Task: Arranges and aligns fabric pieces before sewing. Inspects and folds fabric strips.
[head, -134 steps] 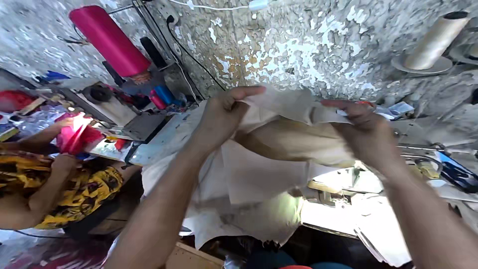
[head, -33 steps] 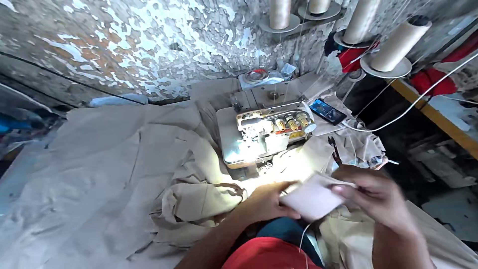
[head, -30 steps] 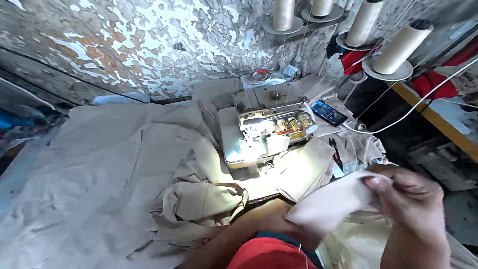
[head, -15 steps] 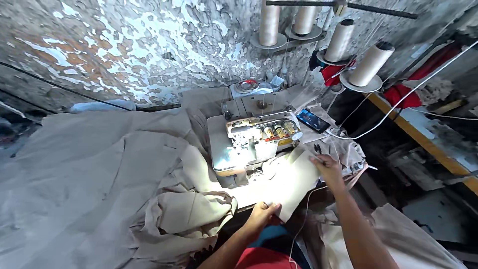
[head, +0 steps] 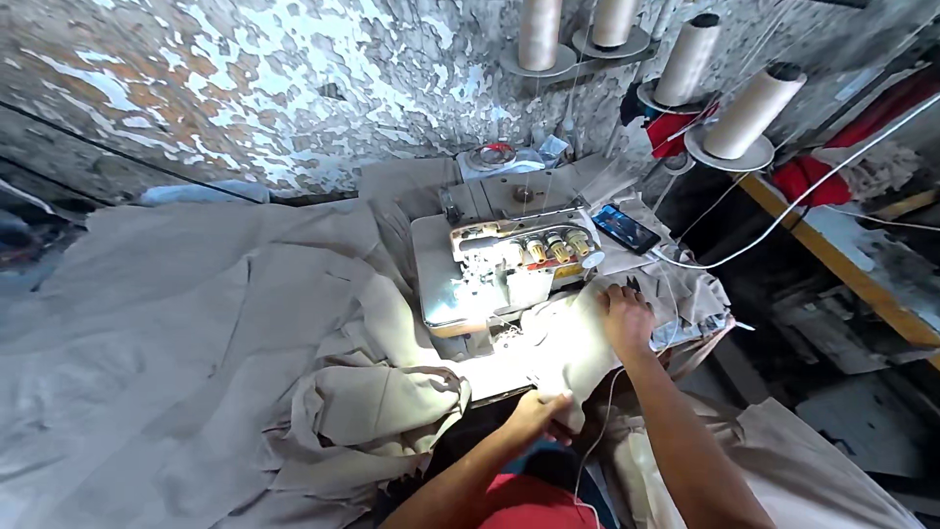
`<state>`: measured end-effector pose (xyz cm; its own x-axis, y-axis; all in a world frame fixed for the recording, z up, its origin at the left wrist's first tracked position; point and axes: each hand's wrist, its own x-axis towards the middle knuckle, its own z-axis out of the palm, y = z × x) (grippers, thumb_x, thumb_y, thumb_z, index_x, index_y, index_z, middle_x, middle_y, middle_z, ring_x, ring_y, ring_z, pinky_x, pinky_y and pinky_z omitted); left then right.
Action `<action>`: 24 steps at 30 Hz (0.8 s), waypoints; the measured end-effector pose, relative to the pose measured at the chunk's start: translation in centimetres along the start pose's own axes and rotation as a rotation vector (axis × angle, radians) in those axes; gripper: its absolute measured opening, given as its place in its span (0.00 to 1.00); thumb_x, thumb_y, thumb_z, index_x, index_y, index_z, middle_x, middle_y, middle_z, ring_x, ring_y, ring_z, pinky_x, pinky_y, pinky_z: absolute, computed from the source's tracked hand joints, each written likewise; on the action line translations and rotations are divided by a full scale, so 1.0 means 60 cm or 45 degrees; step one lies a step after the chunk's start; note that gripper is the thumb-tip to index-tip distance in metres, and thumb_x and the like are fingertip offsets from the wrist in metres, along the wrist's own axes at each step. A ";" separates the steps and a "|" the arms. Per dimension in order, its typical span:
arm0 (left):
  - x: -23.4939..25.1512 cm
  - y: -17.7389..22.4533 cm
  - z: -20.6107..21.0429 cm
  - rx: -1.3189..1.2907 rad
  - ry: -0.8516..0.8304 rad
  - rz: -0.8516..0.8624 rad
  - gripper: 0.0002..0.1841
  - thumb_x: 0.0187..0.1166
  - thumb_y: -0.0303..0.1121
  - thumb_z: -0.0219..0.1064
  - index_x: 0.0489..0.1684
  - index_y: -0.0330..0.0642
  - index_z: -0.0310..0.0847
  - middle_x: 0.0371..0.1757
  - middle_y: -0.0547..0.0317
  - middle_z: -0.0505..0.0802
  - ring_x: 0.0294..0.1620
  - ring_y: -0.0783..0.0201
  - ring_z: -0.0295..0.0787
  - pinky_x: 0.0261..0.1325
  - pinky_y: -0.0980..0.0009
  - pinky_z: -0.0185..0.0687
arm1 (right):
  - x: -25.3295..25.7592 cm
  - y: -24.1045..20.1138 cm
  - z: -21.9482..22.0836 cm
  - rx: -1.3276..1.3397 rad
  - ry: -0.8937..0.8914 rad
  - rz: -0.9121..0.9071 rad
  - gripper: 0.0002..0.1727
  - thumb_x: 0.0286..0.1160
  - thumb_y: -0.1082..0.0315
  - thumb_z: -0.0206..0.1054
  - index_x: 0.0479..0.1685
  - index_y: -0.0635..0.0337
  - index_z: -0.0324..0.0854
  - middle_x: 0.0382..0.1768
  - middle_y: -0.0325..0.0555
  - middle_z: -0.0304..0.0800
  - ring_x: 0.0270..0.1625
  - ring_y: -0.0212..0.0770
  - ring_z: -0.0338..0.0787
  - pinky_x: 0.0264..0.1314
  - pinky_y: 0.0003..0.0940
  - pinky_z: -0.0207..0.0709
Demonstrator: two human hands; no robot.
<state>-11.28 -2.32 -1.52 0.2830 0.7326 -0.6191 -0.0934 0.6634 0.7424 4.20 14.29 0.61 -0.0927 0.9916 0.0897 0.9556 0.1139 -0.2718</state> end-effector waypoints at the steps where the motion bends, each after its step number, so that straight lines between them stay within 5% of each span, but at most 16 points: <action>1: -0.008 0.015 0.004 0.251 -0.018 0.029 0.19 0.93 0.42 0.54 0.51 0.32 0.80 0.35 0.56 0.94 0.30 0.66 0.93 0.41 0.69 0.90 | 0.003 -0.005 -0.002 0.016 -0.021 0.037 0.18 0.91 0.63 0.58 0.59 0.72 0.83 0.57 0.72 0.88 0.64 0.73 0.85 0.63 0.68 0.75; 4: -0.045 0.084 0.028 1.010 -0.185 0.058 0.27 0.95 0.46 0.49 0.57 0.27 0.84 0.50 0.39 0.94 0.53 0.47 0.93 0.66 0.45 0.80 | 0.022 -0.018 -0.022 0.119 -0.093 0.212 0.20 0.93 0.63 0.51 0.65 0.70 0.79 0.62 0.73 0.85 0.64 0.74 0.86 0.61 0.71 0.76; 7: -0.064 0.137 0.057 1.356 -0.242 0.073 0.27 0.95 0.46 0.46 0.62 0.28 0.81 0.58 0.33 0.91 0.64 0.38 0.87 0.69 0.37 0.73 | 0.044 -0.017 -0.045 0.153 -0.011 0.237 0.26 0.95 0.53 0.47 0.62 0.69 0.78 0.56 0.74 0.86 0.56 0.76 0.89 0.52 0.75 0.77; 12: -0.066 0.174 0.086 1.358 -0.250 0.155 0.27 0.96 0.46 0.45 0.59 0.29 0.82 0.55 0.37 0.92 0.60 0.42 0.90 0.65 0.40 0.76 | 0.081 0.013 -0.096 0.089 0.177 0.146 0.32 0.96 0.46 0.41 0.63 0.68 0.76 0.50 0.75 0.87 0.51 0.79 0.89 0.45 0.76 0.77; 17: -0.114 0.189 0.122 1.328 -0.336 0.325 0.29 0.97 0.46 0.42 0.57 0.25 0.81 0.51 0.32 0.91 0.59 0.38 0.88 0.65 0.40 0.74 | 0.125 0.025 -0.143 0.024 0.170 0.297 0.29 0.96 0.52 0.44 0.68 0.71 0.77 0.59 0.76 0.87 0.63 0.77 0.87 0.60 0.74 0.75; 24: -0.183 0.178 0.108 0.978 -0.395 0.359 0.26 0.95 0.42 0.48 0.40 0.25 0.83 0.34 0.42 0.89 0.42 0.52 0.87 0.53 0.53 0.78 | 0.148 0.050 -0.184 0.025 0.201 0.372 0.29 0.96 0.52 0.43 0.66 0.70 0.78 0.57 0.73 0.88 0.64 0.73 0.88 0.63 0.70 0.76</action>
<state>-9.20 -4.28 14.86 0.6039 0.7050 -0.3720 0.4383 0.0961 0.8937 9.36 22.76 11.16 0.2303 0.9611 0.1524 0.9297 -0.1711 -0.3261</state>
